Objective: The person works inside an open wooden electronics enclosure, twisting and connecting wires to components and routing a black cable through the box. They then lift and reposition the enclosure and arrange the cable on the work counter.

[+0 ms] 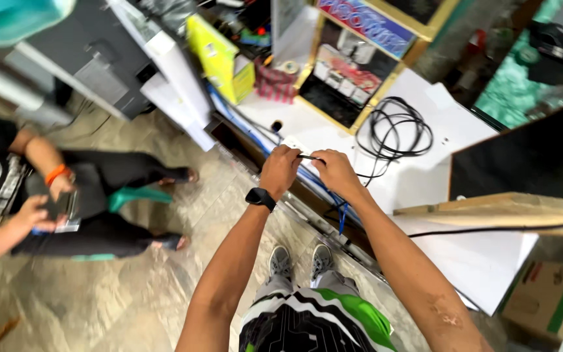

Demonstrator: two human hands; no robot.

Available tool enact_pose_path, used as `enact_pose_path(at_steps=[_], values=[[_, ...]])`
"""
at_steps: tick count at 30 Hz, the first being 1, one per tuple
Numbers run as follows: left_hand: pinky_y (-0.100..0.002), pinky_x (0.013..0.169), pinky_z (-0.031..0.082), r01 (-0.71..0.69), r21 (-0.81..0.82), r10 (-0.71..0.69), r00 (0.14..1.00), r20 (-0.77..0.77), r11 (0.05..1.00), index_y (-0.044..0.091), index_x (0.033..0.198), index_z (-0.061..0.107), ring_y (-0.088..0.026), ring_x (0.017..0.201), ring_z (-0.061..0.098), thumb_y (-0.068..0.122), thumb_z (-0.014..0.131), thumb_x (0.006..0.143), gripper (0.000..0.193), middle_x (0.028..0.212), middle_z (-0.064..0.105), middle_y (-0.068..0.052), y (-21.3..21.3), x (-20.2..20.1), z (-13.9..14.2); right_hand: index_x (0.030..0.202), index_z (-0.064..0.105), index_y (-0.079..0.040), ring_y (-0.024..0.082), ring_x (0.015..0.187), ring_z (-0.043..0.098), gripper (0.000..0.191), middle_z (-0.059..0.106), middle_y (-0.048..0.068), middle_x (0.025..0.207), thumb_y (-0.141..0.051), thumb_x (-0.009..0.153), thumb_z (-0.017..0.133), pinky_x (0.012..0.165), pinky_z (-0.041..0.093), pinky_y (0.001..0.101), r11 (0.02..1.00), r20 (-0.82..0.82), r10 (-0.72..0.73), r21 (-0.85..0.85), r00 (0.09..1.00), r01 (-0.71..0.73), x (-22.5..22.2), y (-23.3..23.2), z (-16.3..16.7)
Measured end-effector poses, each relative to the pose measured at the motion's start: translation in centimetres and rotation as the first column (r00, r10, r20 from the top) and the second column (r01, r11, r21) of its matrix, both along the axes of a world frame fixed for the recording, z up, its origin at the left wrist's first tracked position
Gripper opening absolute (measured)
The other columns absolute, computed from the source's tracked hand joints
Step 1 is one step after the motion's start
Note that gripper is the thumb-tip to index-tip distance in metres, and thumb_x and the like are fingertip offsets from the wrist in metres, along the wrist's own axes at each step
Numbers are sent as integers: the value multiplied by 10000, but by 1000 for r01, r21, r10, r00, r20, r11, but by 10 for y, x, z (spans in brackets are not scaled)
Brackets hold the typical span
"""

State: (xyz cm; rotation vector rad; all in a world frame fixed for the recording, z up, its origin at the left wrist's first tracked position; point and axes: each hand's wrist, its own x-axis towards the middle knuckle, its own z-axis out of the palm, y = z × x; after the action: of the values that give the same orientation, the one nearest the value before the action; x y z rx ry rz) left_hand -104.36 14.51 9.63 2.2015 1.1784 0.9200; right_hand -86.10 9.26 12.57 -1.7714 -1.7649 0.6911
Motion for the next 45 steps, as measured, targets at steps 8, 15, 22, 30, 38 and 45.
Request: enact_pose_path(at_steps=[8,15,22,30,38,45], values=[[-447,770,558,180,-192,-175,984,44,965,37,939,770,-387,834,710,111,699,870,124,870,733,-202,43,20,-9,1220,683,-95,320,1222,550,312,645,107,1292,-141,912,679,1026,391,503,972,167,-229,87,959,217,24,-37,-2],[-425,776,564,215,-265,-215,976,30,940,45,946,776,-362,859,733,113,698,876,126,893,747,-205,53,31,-25,1277,654,-56,369,1256,571,394,623,170,1379,-65,884,630,1073,440,479,969,87,-220,132,972,208,39,-62,-26],[-462,807,562,283,-194,-309,943,-119,939,51,971,755,-384,887,726,140,707,870,143,918,750,-192,55,40,-36,1359,583,-19,398,1326,548,475,539,229,1483,-15,884,588,1133,405,496,983,119,-159,109,980,146,20,-64,-43],[-561,836,490,141,-102,-172,876,-451,985,217,914,798,-336,1025,651,236,743,865,76,978,756,-36,41,47,-25,1426,524,-46,436,1370,452,534,443,193,1558,-83,902,620,1116,377,518,972,131,-181,-130,975,198,7,-67,-35],[-636,866,406,104,-46,-113,904,-413,994,246,876,800,-379,1124,574,225,738,832,79,1097,711,-23,35,45,-30,1432,527,-54,431,1394,420,519,400,223,1570,-99,924,619,1114,370,515,967,110,-205,-129,972,219,15,-81,-36],[-592,940,400,56,-69,-82,877,-474,996,199,960,778,-335,1123,597,220,714,883,103,1089,714,-32,24,54,-31,1399,561,-59,411,1379,460,504,455,245,1539,-109,903,636,1101,408,495,955,53,-279,-90,959,283,29,-102,-25]])
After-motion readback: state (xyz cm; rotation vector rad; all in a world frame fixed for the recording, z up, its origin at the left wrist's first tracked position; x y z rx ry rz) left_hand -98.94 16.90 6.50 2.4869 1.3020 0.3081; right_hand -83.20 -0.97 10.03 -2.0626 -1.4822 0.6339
